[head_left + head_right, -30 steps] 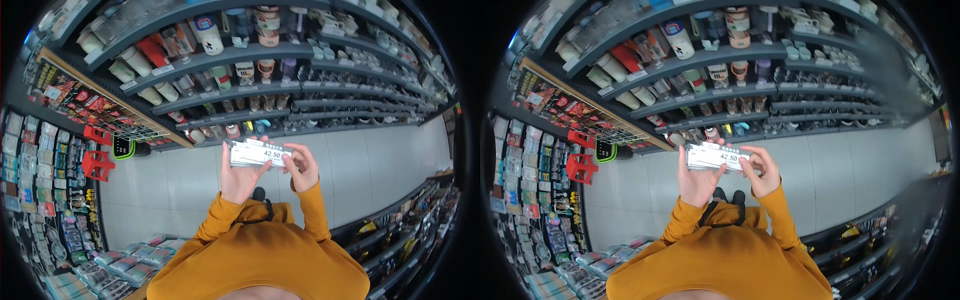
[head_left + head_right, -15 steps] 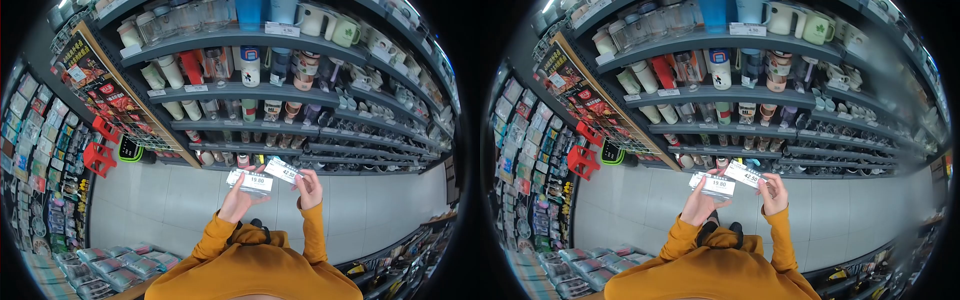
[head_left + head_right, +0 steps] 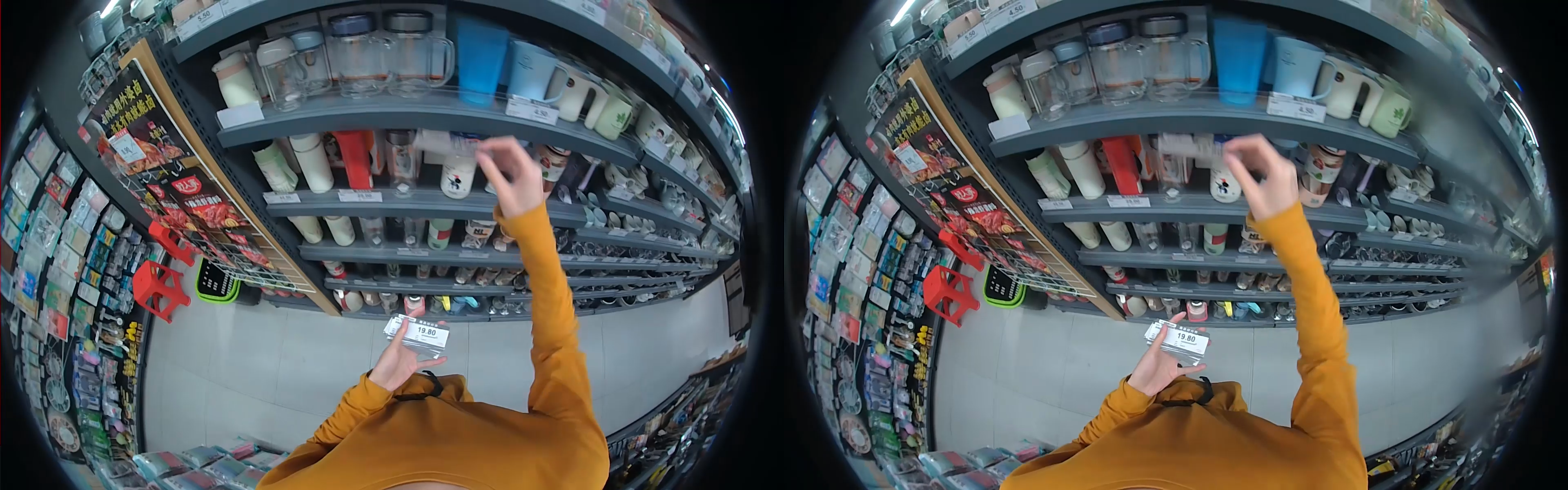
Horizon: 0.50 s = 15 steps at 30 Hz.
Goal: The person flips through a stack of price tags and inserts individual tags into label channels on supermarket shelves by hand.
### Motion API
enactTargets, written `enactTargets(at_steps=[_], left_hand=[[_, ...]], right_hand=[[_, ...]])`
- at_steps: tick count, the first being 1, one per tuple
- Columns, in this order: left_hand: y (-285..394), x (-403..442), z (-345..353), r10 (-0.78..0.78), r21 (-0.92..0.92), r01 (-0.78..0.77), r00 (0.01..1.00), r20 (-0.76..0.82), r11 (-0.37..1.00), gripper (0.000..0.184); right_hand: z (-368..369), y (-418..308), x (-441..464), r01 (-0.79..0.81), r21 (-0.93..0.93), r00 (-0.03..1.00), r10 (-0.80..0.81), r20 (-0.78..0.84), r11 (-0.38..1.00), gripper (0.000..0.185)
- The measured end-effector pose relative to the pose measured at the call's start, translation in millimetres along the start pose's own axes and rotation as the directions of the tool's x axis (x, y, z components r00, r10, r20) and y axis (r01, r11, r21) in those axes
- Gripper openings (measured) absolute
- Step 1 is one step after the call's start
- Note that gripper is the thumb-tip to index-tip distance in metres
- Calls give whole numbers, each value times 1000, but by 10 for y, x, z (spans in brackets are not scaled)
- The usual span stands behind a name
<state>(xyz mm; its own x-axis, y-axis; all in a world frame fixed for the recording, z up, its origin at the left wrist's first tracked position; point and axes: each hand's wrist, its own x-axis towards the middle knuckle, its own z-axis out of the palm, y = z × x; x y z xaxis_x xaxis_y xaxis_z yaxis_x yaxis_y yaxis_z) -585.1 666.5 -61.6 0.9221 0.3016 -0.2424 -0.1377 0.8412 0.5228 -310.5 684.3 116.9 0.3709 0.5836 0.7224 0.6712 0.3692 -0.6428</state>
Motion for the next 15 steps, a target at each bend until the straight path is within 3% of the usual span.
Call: enactTargets(at_steps=[2,4,9,12,15], left_hand=[[237,23,-135,33,43,-32,999,-15,999,51],[463,48,-272,39,85,-37,999,-14,996,52],[916,24,-466,-18,80,12,997,75,997,51],[991,45,-637,-25,64,20,997,68,998,48],[1016,47,-741,-40,98,42,999,-14,994,44]], right_hand=[[187,-47,487,69,-76,997,-71,-20,995,12],[366,17,897,268,-170,957,-282,-67,948,13],[568,215,1370,194,-318,974,-145,171,928,17],[620,219,1417,64,-162,962,-18,271,985,20],[668,246,1426,45,-102,955,-13,297,994,24]])
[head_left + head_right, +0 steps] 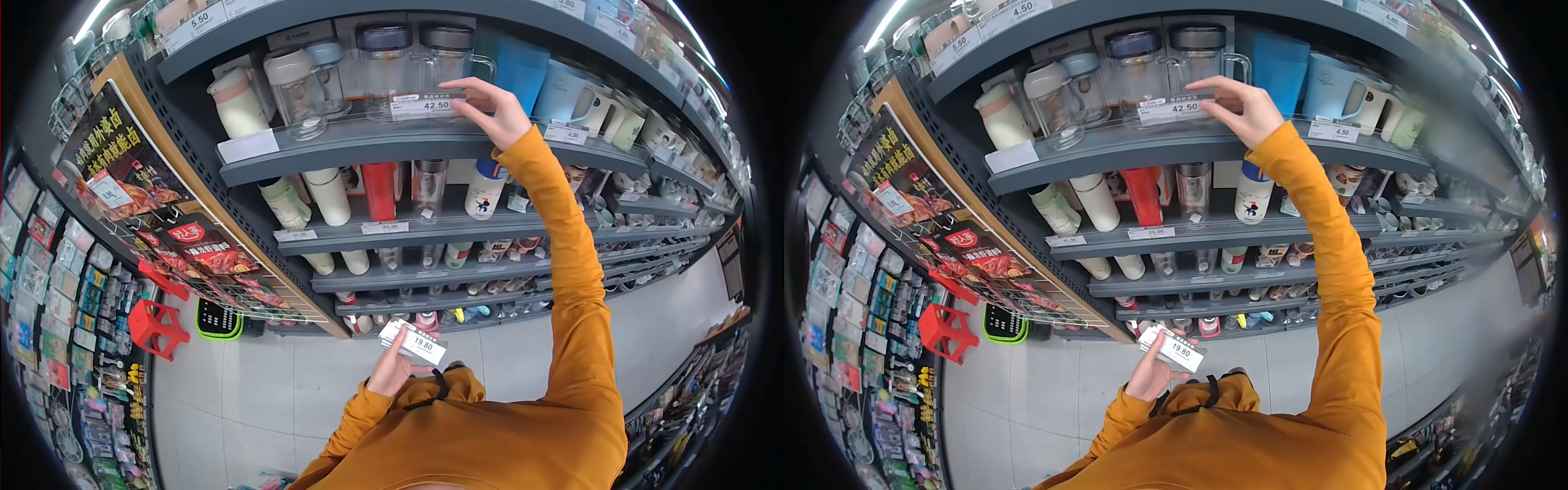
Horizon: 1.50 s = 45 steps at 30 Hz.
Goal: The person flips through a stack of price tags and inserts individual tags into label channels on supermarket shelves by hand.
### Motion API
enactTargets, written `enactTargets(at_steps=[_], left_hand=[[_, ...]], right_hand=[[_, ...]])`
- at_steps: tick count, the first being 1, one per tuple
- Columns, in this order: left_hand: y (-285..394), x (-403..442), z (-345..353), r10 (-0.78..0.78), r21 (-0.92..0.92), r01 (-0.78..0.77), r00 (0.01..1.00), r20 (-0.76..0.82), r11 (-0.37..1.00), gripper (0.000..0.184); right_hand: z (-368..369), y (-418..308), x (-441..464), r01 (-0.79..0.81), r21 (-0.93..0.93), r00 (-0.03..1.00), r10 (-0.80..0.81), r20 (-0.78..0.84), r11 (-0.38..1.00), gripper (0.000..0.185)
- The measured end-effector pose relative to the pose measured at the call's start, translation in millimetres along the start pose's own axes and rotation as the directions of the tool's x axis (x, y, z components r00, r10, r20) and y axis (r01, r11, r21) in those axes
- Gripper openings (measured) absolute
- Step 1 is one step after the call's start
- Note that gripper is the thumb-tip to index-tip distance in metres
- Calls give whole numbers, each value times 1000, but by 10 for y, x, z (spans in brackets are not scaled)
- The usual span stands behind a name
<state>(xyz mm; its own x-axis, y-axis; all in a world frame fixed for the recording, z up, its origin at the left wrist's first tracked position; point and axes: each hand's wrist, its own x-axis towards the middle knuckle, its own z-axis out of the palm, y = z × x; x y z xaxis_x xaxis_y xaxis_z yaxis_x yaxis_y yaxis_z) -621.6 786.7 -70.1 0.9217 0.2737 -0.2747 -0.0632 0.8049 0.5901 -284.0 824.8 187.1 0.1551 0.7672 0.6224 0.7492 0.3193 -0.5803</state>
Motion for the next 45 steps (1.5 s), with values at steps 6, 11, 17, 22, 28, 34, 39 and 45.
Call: enactTargets(at_steps=[6,11,17,22,28,34,39,45], left_hand=[[118,-12,39,40,-48,-39,999,19,998,38],[242,5,58,85,49,-82,995,-58,995,40],[425,24,230,235,109,-224,967,-100,968,41],[452,88,243,402,202,-368,900,-170,908,32],[502,91,387,430,286,-362,874,-228,887,23],[421,52,509,451,245,-407,879,-157,880,24],[331,-7,532,442,187,-414,886,-142,891,27],[139,-39,686,418,175,-391,893,-165,904,29]], right_hand=[[66,19,65,-18,95,999,21,-29,995,23],[70,-44,46,16,-164,999,-10,41,986,20],[526,-432,-510,245,-485,899,-384,-210,839,14],[1246,-592,-1675,-188,59,982,189,-18,980,17],[1434,-691,-2194,-413,195,889,440,-127,890,16],[1398,-681,-2278,-453,324,844,516,-143,831,15],[1343,-691,-2329,-454,356,850,517,-103,817,13],[1139,-828,-2449,-464,331,860,508,-55,822,23]])
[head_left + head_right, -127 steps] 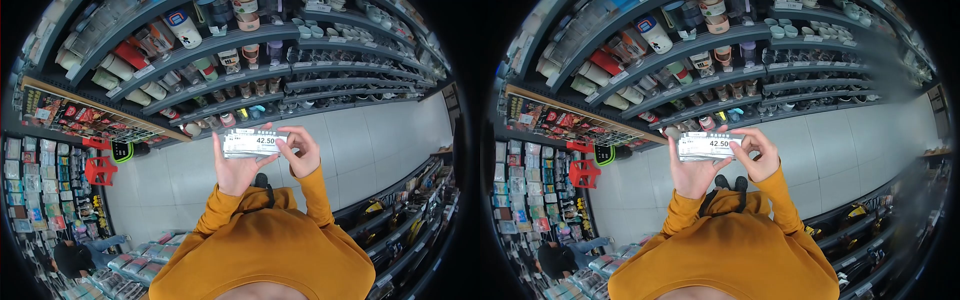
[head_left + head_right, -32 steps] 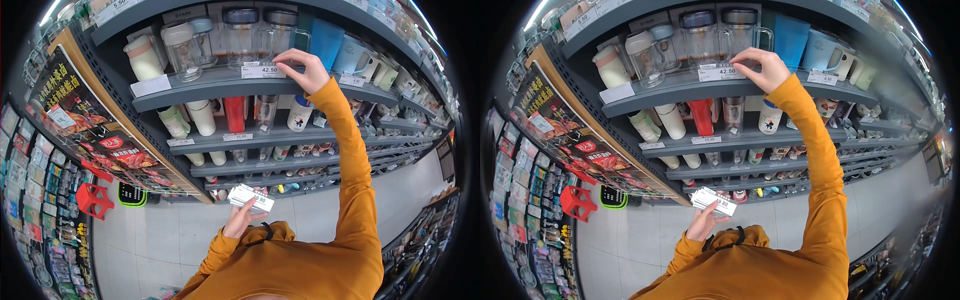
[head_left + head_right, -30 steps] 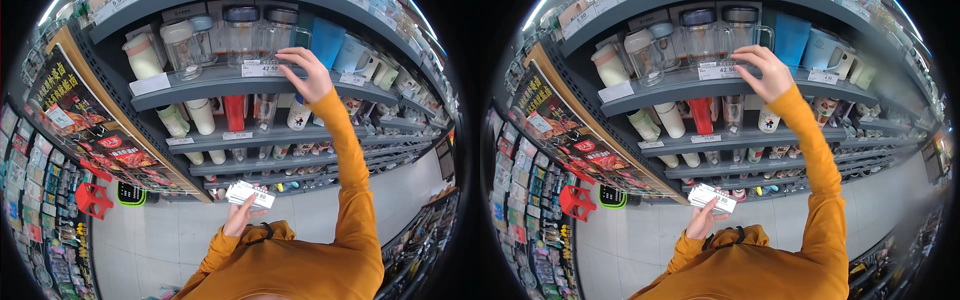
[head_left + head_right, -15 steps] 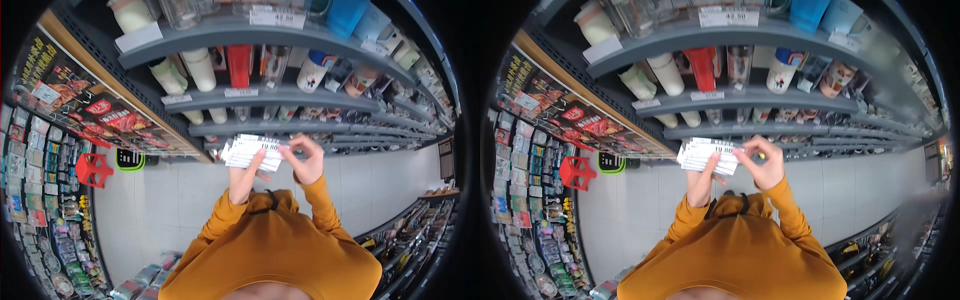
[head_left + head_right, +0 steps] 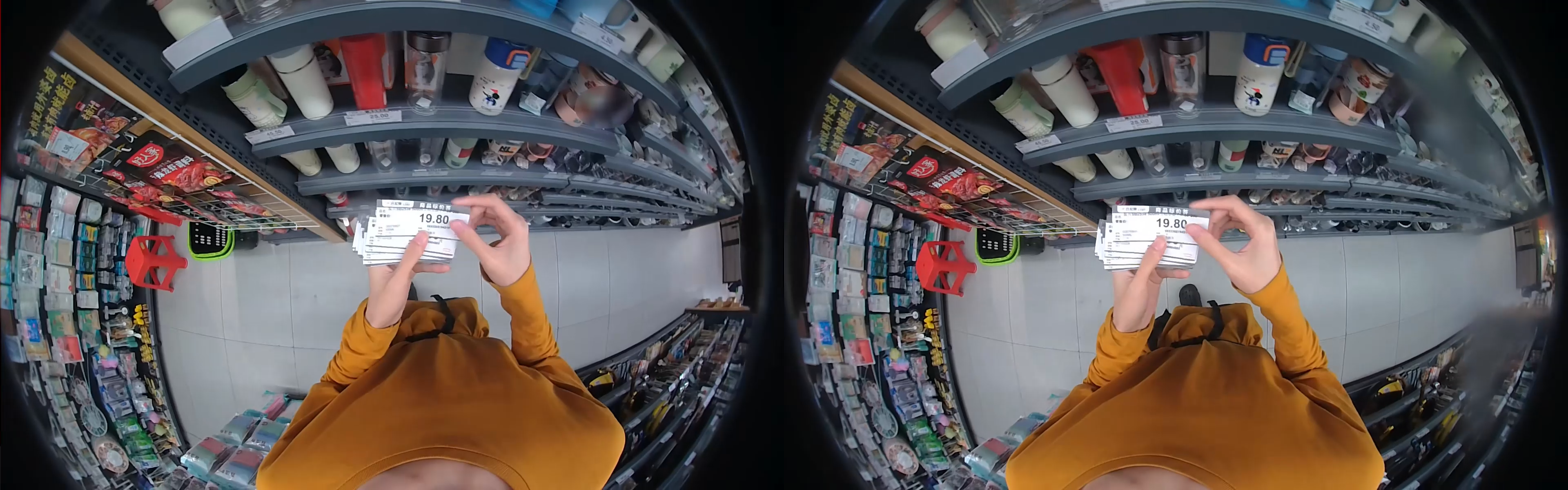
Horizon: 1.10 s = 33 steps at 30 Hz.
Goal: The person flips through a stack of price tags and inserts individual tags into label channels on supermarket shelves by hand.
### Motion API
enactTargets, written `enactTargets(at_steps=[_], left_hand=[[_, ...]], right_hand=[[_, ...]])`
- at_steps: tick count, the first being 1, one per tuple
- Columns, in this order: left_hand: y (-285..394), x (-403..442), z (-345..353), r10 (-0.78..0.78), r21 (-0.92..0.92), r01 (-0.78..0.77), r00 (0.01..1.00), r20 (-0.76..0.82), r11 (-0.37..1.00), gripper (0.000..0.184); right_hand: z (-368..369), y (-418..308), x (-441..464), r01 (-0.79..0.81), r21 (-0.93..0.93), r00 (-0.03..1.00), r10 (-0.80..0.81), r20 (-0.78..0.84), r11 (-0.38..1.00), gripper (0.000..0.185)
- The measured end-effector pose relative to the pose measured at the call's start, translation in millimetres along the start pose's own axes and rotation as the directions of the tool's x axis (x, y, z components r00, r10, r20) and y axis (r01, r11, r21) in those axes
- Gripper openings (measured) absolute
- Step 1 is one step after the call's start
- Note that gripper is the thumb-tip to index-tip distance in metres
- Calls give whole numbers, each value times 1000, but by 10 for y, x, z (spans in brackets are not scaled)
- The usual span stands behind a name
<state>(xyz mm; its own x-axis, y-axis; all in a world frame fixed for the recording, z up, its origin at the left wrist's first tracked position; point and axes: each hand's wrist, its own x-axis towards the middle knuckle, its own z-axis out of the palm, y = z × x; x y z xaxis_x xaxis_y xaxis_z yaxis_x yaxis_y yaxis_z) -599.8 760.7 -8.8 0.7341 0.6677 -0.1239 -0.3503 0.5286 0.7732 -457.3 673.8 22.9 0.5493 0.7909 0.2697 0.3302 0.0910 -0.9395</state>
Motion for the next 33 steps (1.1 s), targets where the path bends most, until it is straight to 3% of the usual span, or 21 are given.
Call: enactTargets(at_steps=[1,5,11,21,29,31,33], left_hand=[[-25,-34,32,-6,3,6,1000,3,1000,29],[-183,-200,230,-9,2,9,1000,28,1000,29],[-538,-569,688,-40,64,36,997,72,997,28],[-1492,-1468,1288,-200,74,196,979,48,978,28],[-1881,-1790,1584,-349,206,322,930,113,924,31],[-1936,-1793,1598,-401,245,358,903,154,901,33],[-1983,-1784,1611,-435,162,410,883,178,898,33]], right_hand=[[-55,-4,-58,6,2,1000,-6,21,1000,32],[-268,-78,-359,-46,68,999,48,-25,997,32],[-753,-87,-926,54,24,983,-49,-178,998,27],[-1652,15,-2292,-166,24,973,168,-160,986,30],[-2078,122,-2945,-200,22,965,200,-167,980,28],[-2117,167,-2981,-229,84,953,240,-184,970,28],[-2152,214,-2979,-253,146,942,278,-188,956,27]])
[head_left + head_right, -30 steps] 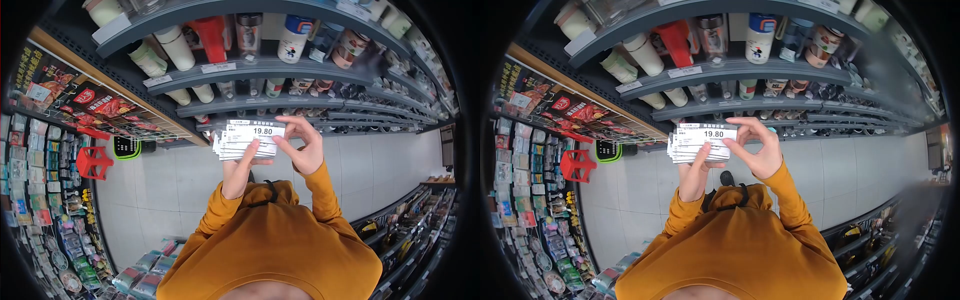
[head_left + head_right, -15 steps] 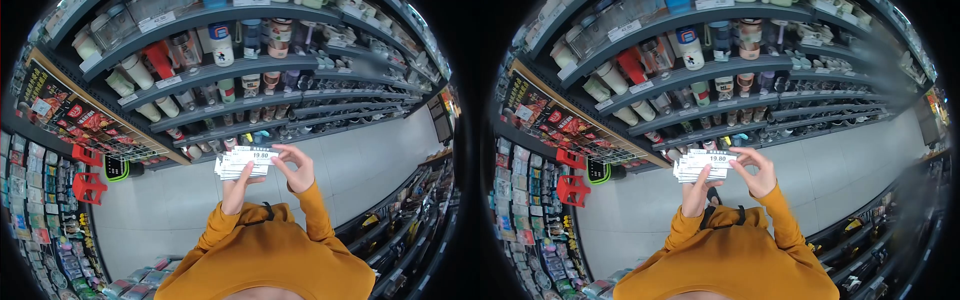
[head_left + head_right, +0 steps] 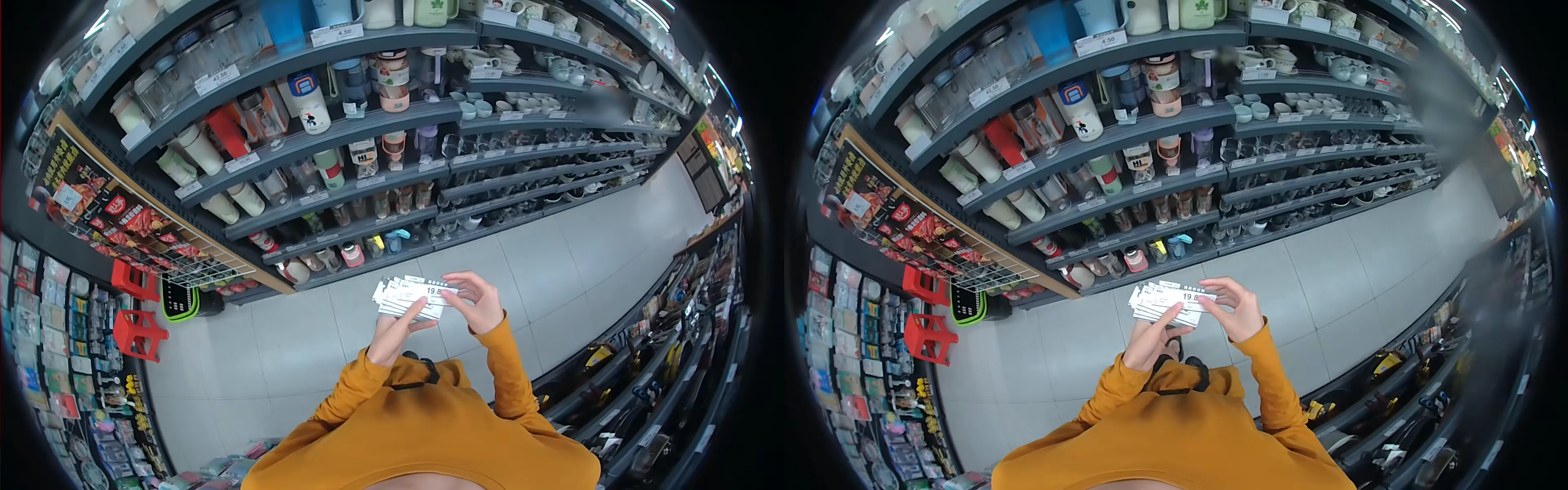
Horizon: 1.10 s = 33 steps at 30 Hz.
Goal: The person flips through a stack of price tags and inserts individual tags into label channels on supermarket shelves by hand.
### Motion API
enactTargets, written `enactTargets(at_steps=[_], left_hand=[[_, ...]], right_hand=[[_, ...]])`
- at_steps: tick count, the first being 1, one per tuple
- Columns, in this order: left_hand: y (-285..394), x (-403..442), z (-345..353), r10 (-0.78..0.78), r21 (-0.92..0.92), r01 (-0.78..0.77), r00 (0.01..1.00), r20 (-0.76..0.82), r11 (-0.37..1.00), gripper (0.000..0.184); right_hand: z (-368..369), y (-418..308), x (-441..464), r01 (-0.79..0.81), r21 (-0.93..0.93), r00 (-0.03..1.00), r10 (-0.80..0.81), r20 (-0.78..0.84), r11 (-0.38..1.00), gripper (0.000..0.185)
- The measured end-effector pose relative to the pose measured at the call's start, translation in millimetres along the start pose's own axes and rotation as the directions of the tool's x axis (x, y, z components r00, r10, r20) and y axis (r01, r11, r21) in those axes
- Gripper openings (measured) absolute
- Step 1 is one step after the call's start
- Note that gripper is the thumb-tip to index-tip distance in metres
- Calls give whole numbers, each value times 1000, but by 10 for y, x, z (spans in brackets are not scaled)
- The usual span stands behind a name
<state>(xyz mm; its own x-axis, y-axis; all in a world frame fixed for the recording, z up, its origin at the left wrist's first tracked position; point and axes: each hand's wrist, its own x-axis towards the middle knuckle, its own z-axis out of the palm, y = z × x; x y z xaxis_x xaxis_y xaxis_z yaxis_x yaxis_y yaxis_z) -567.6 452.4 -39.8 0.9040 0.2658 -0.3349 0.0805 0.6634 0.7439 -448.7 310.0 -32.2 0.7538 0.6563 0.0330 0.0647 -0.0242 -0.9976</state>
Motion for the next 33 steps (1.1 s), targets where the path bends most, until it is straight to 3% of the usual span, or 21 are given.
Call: enactTargets(at_steps=[5,8,11,14,17,19,21,23,28,31,32,33], left_hand=[[-76,166,-68,-34,-160,36,999,18,986,35],[-116,335,-146,-85,-180,84,996,5,980,36],[-80,513,-155,-95,-179,90,995,-19,980,36],[-43,767,-255,-77,-191,70,997,-28,979,38],[-21,1100,-408,-31,-227,22,999,-36,974,40],[80,1309,-458,7,-256,-20,999,-53,966,40],[156,1522,-533,41,-315,-56,998,-54,947,40],[290,1712,-543,97,-301,-107,994,-48,948,39],[583,2081,-517,161,-268,-172,985,-61,948,42],[670,2139,-528,160,-188,-177,982,-103,966,46],[683,2159,-538,152,-165,-173,979,-133,971,46],[688,2183,-545,144,-145,-168,976,-161,975,47]], right_hand=[[-162,209,133,-29,134,999,30,-11,991,25],[-311,322,247,-137,193,990,129,54,972,24],[-386,353,503,-94,99,989,82,122,991,24],[-469,390,907,-119,-76,966,133,223,990,22],[-564,457,1428,-28,-292,953,114,281,956,21],[-616,651,1865,112,-315,973,-39,229,942,20],[-678,919,2357,79,-346,987,-23,161,935,21],[-692,1079,2800,165,-457,982,-102,160,874,20],[-679,1495,3714,190,-725,978,-66,197,661,16],[-636,1761,4144,366,-728,930,-219,294,580,13],[-614,1840,4257,354,-720,935,-205,290,597,13],[-572,1855,4361,384,-756,923,-213,319,531,14]])
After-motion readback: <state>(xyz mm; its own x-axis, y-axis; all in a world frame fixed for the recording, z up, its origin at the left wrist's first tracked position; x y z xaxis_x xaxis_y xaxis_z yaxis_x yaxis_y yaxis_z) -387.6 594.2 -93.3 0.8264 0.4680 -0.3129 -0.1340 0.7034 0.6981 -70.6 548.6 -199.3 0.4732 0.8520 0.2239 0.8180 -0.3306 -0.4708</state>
